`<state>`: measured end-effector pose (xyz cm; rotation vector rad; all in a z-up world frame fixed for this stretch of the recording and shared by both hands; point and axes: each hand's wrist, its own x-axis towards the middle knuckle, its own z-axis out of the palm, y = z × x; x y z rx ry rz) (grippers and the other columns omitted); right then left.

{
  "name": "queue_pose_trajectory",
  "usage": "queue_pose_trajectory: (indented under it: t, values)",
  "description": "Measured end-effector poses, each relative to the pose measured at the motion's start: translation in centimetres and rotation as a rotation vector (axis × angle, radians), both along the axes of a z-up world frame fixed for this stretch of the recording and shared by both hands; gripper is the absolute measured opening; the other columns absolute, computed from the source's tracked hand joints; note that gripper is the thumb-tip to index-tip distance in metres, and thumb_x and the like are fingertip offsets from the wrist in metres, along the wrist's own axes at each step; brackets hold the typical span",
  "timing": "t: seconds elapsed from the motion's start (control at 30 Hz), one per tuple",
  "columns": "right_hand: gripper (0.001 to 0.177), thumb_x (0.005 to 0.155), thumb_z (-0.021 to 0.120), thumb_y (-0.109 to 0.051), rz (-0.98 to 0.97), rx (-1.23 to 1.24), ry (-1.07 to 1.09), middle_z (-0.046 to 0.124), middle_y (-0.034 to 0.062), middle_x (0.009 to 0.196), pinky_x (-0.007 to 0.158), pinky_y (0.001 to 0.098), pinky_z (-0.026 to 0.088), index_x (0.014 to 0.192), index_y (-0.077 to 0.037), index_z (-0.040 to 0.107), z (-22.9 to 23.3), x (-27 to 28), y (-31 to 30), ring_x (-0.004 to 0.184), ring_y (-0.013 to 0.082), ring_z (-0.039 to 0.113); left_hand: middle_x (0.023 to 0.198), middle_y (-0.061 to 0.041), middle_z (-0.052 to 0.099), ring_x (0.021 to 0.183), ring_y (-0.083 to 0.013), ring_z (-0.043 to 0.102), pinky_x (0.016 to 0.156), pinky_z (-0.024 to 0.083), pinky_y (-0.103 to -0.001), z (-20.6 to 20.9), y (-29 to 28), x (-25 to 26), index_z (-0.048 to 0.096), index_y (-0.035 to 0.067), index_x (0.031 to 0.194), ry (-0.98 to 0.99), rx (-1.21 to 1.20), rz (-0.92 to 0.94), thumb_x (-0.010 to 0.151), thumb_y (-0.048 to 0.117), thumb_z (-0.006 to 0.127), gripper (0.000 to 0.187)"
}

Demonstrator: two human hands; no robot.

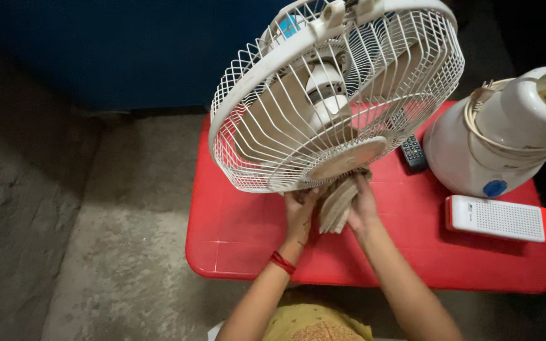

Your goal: The person cleans a table fan by wiping the outer cage and the back of the motor housing with a cloth.

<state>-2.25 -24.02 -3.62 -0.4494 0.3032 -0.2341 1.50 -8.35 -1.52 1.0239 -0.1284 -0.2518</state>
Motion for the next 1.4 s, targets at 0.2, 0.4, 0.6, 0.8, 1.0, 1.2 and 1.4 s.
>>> queue_pose_trajectory:
  t: [0.2,0.4,0.6,0.8,1.0,1.2,1.4]
  values:
    - [0.054,0.106,0.046,-0.04,0.016,0.096,0.019,0.055,0.0161,0.143,0.11,0.0481,0.046,0.147,-0.007,0.043,-1.1,0.9,0.2,0.128,0.0335,0.056,0.13,-0.011,0.064,0.118,-0.021,0.061,0.104,0.05,-0.035,1.7,0.1,0.7,0.054,-0.004,0.135,-0.02,-0.093,-0.06,0.09,0.006,0.076,0.051]
    - [0.051,0.107,0.045,-0.04,-0.025,0.053,0.086,0.054,0.0139,0.144,0.113,0.0479,0.044,0.147,-0.009,0.043,-0.4,0.9,-0.3,0.131,0.0316,0.053,0.128,-0.013,0.065,0.115,-0.025,0.064,0.102,0.052,-0.038,1.0,-0.5,0.6,0.055,-0.004,0.133,0.04,-0.265,-0.054,0.088,0.001,0.075,0.05]
    - [0.056,0.103,0.048,-0.045,-0.034,0.032,-0.068,0.055,0.0168,0.142,0.111,0.0542,0.042,0.146,-0.008,0.045,3.3,-0.4,-3.5,0.127,0.0367,0.056,0.126,-0.01,0.062,0.11,-0.0214,0.062,0.095,0.053,-0.036,-2.1,-1.0,1.2,0.05,-0.001,0.136,-0.055,-0.174,0.082,0.086,-0.006,0.075,0.056]
    - [0.058,0.107,0.057,-0.045,-0.116,0.089,-0.098,0.052,0.0134,0.148,0.116,0.0509,0.041,0.151,-0.01,0.043,5.0,-0.3,-3.8,0.133,0.0334,0.052,0.133,-0.006,0.061,0.119,-0.0184,0.061,0.102,0.051,-0.032,-4.2,-1.1,1.9,0.052,0.002,0.142,-0.016,-0.116,-0.067,0.091,0.004,0.072,0.054]
    - [0.061,0.103,0.051,-0.047,-0.028,0.038,0.029,0.054,0.0152,0.146,0.114,0.0498,0.043,0.15,-0.009,0.042,2.8,0.2,-0.6,0.132,0.0339,0.053,0.131,-0.012,0.065,0.114,-0.023,0.064,0.092,0.055,-0.035,-5.6,-2.4,2.7,0.054,0.001,0.141,0.031,-0.124,-0.163,0.095,0.015,0.072,0.052]
    - [0.063,0.104,0.047,-0.05,0.012,0.116,0.012,0.054,0.0176,0.146,0.112,0.0495,0.043,0.15,-0.008,0.042,3.8,-0.2,-2.2,0.132,0.0353,0.054,0.132,-0.006,0.064,0.117,-0.02,0.064,0.095,0.056,-0.036,-0.6,-1.3,1.2,0.052,0.006,0.139,0.061,-0.205,-0.175,0.089,0.02,0.074,0.057]
    - [0.057,0.104,0.048,-0.047,-0.066,-0.01,-0.059,0.056,0.0148,0.145,0.112,0.0526,0.043,0.146,-0.01,0.047,6.3,-0.4,-2.9,0.131,0.0356,0.054,0.125,-0.017,0.07,0.108,-0.0287,0.062,0.095,0.051,-0.04,0.9,-0.1,0.0,0.059,0.0,0.138,-0.097,0.324,-0.242,0.089,0.026,0.079,0.059]
